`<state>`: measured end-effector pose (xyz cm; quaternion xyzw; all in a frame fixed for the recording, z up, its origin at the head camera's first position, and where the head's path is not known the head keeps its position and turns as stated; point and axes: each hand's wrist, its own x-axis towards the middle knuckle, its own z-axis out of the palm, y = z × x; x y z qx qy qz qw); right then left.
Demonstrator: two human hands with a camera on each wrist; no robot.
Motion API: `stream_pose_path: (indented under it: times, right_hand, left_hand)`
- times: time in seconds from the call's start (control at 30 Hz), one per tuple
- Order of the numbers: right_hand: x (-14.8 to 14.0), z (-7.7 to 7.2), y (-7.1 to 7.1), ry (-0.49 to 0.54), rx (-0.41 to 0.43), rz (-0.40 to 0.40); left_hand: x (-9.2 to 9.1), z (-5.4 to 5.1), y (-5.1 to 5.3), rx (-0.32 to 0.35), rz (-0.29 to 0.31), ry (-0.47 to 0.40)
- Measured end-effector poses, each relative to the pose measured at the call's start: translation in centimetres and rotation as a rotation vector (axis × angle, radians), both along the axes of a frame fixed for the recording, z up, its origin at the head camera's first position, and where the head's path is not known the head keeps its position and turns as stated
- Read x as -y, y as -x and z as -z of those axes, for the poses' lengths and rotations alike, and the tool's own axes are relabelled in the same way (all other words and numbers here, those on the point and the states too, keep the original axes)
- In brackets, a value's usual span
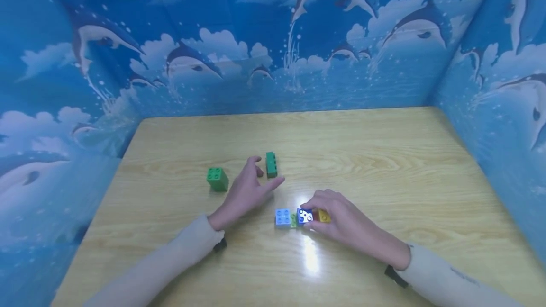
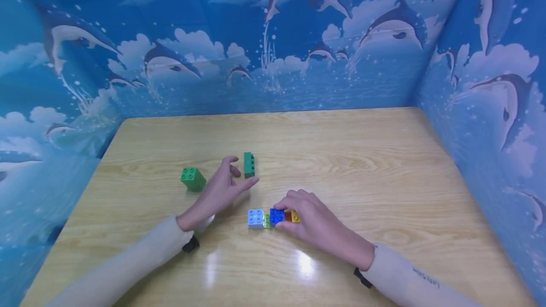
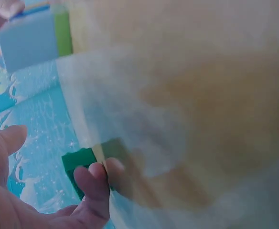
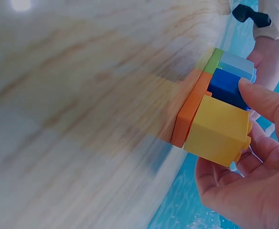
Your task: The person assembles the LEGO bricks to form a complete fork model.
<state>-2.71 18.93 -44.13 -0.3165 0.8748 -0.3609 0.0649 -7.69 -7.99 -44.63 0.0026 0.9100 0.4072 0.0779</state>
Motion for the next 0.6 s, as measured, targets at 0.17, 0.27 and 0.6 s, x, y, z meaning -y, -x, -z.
stream_pose_path:
  times: [0.17,0.27,0.6]
  right_hand:
    - [-0.1,0.0,0.0,0.004,-0.014,0.001]
    - [-0.1,-0.1,-0.1,0.005,-0.021,0.007]
    - [0.1,-0.1,-0.2,0.018,-0.045,-0.005]
  left_hand:
    - [-0.7,-0.1,1.2,-0.001,-0.01,0.024]
    - [-1.0,-0.1,1.7,0.011,0.008,0.021]
    - [-1.0,0.1,3.0,0.045,-0.006,0.049]
